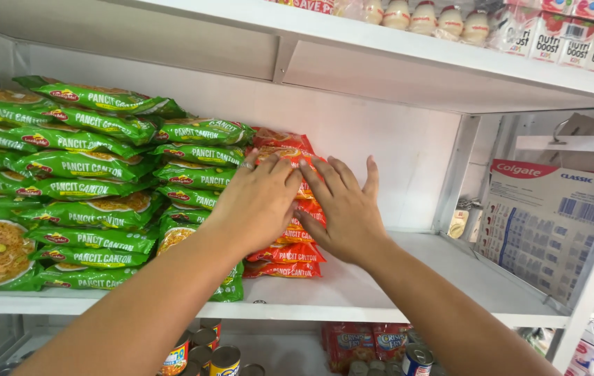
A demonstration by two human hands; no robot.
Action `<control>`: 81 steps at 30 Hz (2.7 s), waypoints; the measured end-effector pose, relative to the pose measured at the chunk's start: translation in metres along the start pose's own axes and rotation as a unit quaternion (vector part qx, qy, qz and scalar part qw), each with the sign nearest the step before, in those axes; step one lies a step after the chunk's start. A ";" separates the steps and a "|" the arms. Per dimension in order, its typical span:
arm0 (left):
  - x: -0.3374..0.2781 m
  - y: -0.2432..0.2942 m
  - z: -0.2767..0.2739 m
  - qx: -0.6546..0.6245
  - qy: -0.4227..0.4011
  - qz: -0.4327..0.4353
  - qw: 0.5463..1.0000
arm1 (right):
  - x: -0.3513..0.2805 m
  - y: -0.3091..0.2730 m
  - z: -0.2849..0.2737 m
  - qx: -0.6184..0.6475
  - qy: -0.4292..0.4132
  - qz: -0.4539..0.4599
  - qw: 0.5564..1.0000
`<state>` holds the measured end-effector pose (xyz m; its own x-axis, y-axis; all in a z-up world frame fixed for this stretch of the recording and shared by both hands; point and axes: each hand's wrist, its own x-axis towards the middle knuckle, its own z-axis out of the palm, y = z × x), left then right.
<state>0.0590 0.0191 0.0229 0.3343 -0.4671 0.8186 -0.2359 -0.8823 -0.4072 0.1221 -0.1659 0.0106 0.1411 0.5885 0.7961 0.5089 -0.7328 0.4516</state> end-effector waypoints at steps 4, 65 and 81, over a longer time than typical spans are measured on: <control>-0.023 0.027 -0.017 -0.021 0.033 0.018 0.999 | -0.037 -0.019 -0.027 0.019 0.012 0.002 1.000; -0.648 0.580 0.242 -0.330 -0.831 -0.261 0.364 | -0.850 -0.341 0.140 0.138 -0.814 0.121 0.551; -0.493 0.424 0.155 -0.621 -0.386 -0.681 0.036 | -0.612 -0.198 -0.010 0.614 -0.259 0.578 0.472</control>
<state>-0.0639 -0.1336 -0.6159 0.6199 -0.3247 -0.7143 0.7811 0.3418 0.5225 -0.0737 -0.3841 -0.5618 0.9532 0.2758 -0.1241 -0.0986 -0.1044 -0.9896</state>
